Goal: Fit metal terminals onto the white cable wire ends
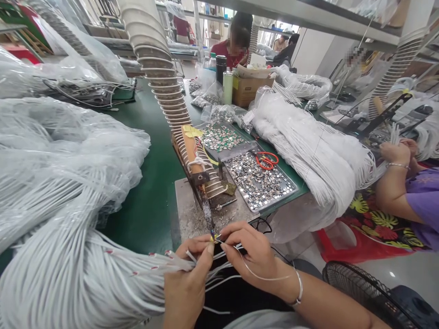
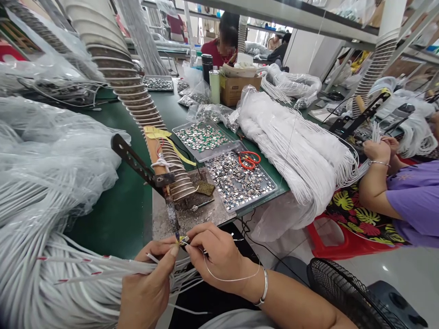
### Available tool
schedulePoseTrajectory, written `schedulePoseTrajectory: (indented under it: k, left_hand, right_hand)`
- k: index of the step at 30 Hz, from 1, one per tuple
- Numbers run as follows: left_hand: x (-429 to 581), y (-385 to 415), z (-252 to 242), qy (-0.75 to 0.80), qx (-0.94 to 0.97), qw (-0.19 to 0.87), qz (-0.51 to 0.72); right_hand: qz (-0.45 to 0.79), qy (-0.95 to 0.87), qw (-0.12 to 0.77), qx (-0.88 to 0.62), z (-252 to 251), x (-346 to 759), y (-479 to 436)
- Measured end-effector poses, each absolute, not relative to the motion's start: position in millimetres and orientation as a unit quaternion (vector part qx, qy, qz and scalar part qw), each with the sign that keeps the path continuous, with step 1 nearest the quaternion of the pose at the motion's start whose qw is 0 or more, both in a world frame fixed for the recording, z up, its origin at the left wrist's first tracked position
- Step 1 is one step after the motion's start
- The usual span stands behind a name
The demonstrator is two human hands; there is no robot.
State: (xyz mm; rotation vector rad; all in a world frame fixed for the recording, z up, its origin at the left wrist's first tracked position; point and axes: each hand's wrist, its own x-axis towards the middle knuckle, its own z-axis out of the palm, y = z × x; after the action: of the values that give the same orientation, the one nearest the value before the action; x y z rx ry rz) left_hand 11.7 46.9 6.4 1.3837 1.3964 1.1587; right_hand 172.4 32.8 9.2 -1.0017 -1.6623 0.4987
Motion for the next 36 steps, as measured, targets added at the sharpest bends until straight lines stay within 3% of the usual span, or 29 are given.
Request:
schedulePoseTrajectory:
  k: [13, 22, 36]
  left_hand:
    - [13.1, 43.4, -2.2, 0.527, 0.474, 0.463, 0.532]
    - [6.9, 34.1, -16.6, 0.548, 0.502, 0.477, 0.47]
    - [-9.7, 28.1, -22.9, 0.479, 0.431, 0.659, 0.388]
  right_hand:
    - [0.215, -0.707, 0.526, -0.421, 17.1, 171.4, 35.6]
    - [0.243, -0.725, 0.495, -0.413, 5.7, 176.6, 33.2]
    - [0.225, -0.786, 0.461, -0.345, -6.0, 185.7, 28.5]
